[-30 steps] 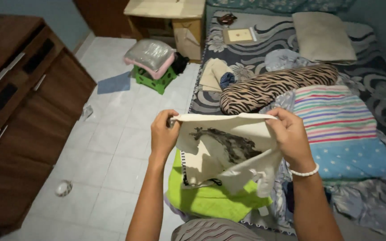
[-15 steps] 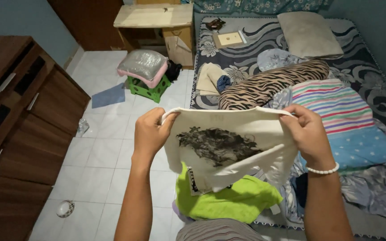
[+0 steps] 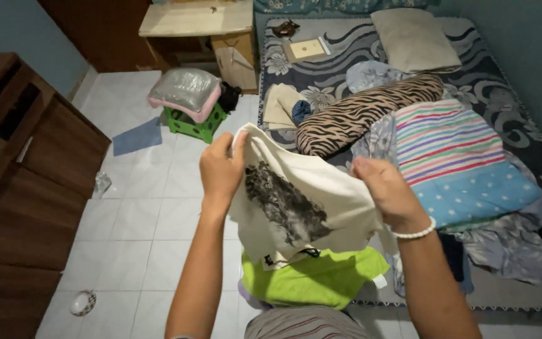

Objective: Folding and organizing various items of clothing on a bed.

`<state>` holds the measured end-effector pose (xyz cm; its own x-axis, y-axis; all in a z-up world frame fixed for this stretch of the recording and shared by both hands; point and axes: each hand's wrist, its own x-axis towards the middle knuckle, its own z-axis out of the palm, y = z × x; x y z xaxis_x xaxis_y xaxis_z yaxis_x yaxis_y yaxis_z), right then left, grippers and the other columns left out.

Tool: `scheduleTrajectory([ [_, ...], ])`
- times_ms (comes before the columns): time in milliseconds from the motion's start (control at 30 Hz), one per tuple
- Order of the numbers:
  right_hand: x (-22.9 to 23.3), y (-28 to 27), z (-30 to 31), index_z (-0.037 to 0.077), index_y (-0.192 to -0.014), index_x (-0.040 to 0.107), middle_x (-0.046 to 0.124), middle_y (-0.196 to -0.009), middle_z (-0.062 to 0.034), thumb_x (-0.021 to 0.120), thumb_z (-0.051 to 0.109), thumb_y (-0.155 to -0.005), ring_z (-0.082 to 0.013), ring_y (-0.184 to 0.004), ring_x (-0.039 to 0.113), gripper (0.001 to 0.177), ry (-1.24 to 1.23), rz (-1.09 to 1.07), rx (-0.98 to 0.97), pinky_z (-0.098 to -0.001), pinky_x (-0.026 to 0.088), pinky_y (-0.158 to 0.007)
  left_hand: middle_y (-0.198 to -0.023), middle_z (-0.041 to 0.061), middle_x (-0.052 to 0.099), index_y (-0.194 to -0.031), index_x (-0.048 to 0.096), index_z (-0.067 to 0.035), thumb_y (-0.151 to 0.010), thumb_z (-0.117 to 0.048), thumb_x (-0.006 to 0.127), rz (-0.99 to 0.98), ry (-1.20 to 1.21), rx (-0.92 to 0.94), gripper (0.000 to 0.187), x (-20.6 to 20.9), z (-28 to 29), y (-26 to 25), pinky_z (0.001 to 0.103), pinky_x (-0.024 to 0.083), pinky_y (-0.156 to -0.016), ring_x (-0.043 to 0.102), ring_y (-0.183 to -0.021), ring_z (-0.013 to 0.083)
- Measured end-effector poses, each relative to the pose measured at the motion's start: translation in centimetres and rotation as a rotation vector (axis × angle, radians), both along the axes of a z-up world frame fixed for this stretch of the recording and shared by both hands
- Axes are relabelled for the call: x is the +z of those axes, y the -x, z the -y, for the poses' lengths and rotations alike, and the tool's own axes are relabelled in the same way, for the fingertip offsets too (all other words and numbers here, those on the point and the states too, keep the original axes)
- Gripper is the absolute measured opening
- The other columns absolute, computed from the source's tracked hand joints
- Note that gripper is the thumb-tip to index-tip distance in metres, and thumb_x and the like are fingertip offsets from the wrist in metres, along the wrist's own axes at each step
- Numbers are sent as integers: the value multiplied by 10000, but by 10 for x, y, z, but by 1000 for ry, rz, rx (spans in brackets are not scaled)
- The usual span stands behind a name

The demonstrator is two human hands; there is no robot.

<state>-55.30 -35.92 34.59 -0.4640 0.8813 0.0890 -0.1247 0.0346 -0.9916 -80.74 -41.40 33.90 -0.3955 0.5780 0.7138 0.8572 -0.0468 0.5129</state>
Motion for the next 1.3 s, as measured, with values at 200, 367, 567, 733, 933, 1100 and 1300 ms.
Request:
scheduleTrajectory([
  [200, -4, 3, 4, 26, -902, 486, 573, -549, -96, 577, 138, -792, -128, -404, 556, 181, 67, -93, 126, -245, 474, -354, -937, 280, 529, -1002, 493, 51, -735, -172, 576, 28, 415, -159, 357, -21, 6, -44, 501, 376, -810, 496, -915, 436],
  [367, -23, 13, -3, 10, -981, 485, 584, -630, -89, 546, 134, -818, -118, -477, 567, 213, 88, -148, -36, -219, 473, -409, -1000, 257, 436, -1119, 320, 36, -766, -135, 562, 736, 460, -616, 462, -35, 46, -117, 427, 423, -737, 497, -867, 410],
  [567, -34, 21, -5, -18, -949, 565, 548, -654, -26, 530, 58, -810, -76, -515, 542, 162, 126, -191, -192, -188, 477, -450, -1054, 184, 389, -1035, 350, 5, -743, -227, 615, 528, 450, -630, 458, -65, 52, -151, 390, 413, -859, 407, -1050, 365],
  [733, -18, 20, 2, -32, -1009, 566, 484, -659, 33, 544, 23, -784, -19, -522, 496, 232, 89, -266, -275, -139, 472, -461, -1146, 257, 363, -1106, 396, 114, -802, -166, 562, 304, 530, -455, 445, -82, 41, -148, 411, 380, -900, 348, -1132, 387],
  [933, -15, 14, 7, -12, -1126, 514, 494, -783, 14, 546, 20, -768, -45, -598, 524, 361, 43, -172, -341, -173, 528, -552, -1006, 188, 499, -885, 570, 15, -780, -26, 455, 359, 216, -565, 161, -108, 23, -140, 417, 418, -845, 466, -1022, 368],
  [1100, -50, 1, 21, 82, -1160, 493, 369, -1203, -207, 633, 176, -713, -401, -1105, 419, 478, -386, 628, -26, -449, 390, -891, -687, 33, 545, -702, 600, -74, -909, -159, 360, 664, 338, -596, 328, -79, 15, -127, 288, 416, -637, 495, -638, 118],
  [1300, -2, 4, 47, -18, -1064, 553, 519, -1133, -197, 533, 31, -740, -366, -1011, 525, 328, -271, 605, 213, -377, 510, -761, -488, 82, 522, -569, 583, -41, -820, -144, 481, 729, 532, -753, 289, -71, 10, -124, 349, 398, -560, 452, -553, 130],
])
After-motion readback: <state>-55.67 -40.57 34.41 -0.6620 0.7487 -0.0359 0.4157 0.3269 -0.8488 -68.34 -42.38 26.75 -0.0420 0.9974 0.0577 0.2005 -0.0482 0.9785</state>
